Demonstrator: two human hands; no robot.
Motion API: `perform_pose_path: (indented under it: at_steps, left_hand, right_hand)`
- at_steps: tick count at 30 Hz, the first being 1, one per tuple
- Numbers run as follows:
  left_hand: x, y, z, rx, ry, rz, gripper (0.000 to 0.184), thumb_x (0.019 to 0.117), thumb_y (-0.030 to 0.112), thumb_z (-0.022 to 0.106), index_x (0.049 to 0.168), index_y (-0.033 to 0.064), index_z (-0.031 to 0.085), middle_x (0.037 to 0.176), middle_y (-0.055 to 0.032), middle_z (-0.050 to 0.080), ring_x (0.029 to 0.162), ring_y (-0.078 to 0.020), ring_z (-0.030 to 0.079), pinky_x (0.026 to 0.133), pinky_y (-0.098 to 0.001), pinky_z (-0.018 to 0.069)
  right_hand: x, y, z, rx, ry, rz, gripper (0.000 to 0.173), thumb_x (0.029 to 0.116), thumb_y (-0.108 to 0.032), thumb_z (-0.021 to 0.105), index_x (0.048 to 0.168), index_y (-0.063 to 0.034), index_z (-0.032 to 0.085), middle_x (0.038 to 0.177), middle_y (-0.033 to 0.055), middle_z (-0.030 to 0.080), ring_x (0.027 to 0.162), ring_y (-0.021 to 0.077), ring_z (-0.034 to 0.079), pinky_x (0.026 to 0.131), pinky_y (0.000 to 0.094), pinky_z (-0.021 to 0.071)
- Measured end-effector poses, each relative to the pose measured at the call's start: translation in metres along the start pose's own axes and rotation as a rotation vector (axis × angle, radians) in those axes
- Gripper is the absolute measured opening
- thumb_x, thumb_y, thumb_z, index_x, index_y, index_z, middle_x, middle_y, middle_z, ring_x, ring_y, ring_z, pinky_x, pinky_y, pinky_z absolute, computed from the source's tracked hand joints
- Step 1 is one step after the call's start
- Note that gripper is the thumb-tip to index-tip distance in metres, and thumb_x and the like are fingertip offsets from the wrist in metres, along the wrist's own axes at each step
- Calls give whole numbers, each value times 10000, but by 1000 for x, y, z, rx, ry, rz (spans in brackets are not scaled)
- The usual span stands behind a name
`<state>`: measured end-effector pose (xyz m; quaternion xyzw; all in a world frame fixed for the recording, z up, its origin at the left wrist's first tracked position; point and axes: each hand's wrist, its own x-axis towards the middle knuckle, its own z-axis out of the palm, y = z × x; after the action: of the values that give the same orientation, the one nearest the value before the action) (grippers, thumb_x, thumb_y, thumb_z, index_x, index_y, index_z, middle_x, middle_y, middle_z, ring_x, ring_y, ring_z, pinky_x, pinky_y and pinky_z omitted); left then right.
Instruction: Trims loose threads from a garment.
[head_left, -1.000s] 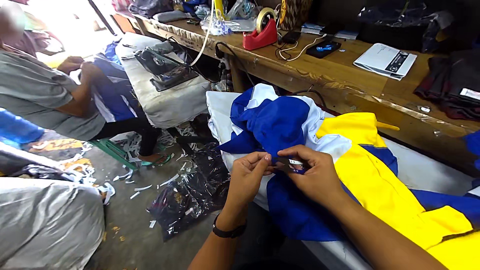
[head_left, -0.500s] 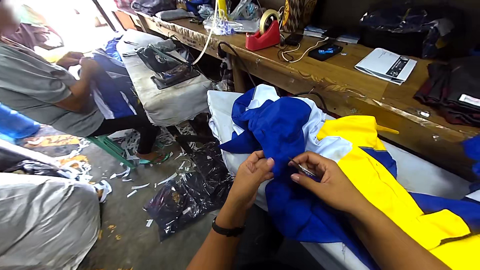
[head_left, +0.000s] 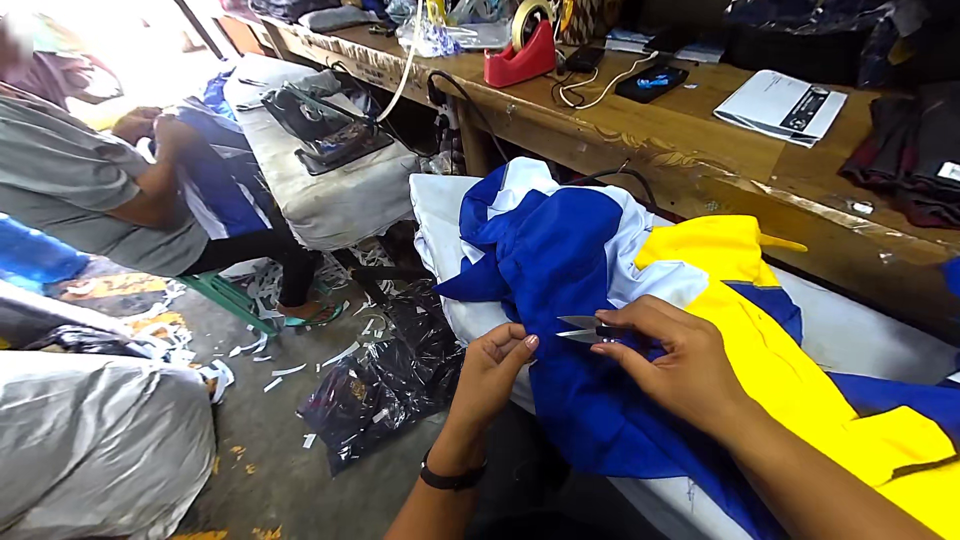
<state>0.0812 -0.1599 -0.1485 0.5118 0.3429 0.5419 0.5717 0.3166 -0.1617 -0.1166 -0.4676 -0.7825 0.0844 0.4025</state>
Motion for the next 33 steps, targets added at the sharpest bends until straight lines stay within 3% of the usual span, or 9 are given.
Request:
perform_pose_path:
  at_steps: [6, 15, 22, 30, 33]
  left_hand:
    - [-1, 14, 2, -249, -16, -144, 176, 1025, 36, 496, 966, 40, 662, 830, -37, 734, 730, -88, 713, 712, -257, 608]
    - [-1, 19, 8, -255, -7, -136, 161, 1011, 12, 523, 934, 54, 658, 776, -17, 711, 664, -52, 679, 633, -203, 579]
    - [-2, 21, 9, -244, 1, -129, 160, 1015, 23, 514, 950, 48, 658, 793, -17, 711, 676, -45, 676, 621, -194, 569]
    - [-3, 21, 9, -254, -24, -121, 140, 1006, 22, 533, 954, 48, 660, 800, -28, 724, 693, -65, 697, 655, -227, 593]
    - [-4, 21, 10, -222, -36, -97, 141, 1002, 16, 536, 960, 46, 668, 793, -17, 726, 693, -60, 697, 663, -222, 591]
  right_hand:
    - [-4, 3, 1, 38, 41, -15, 294, 943, -391, 694, 1079, -153, 800, 978, -25, 748, 828, 69, 654, 765, 333, 518]
    - [-5, 0, 2, 19, 113, -99, 263, 956, -334, 695, 1078, -127, 803, 1008, 26, 760, 881, 105, 682, 781, 333, 523]
    - [-6, 1, 2, 45, 59, -138, 269, 965, -348, 683, 1074, -133, 801, 998, 15, 759, 890, 103, 679, 782, 328, 508]
    - [-4, 6, -2, 245, -54, -56, 282, 930, -361, 728, 1073, -124, 781, 983, -46, 730, 891, -2, 647, 782, 192, 538]
    - [-3, 8, -4, 265, -79, -58, 287, 923, -365, 732, 1073, -125, 777, 978, -55, 729, 884, -8, 640, 779, 197, 523]
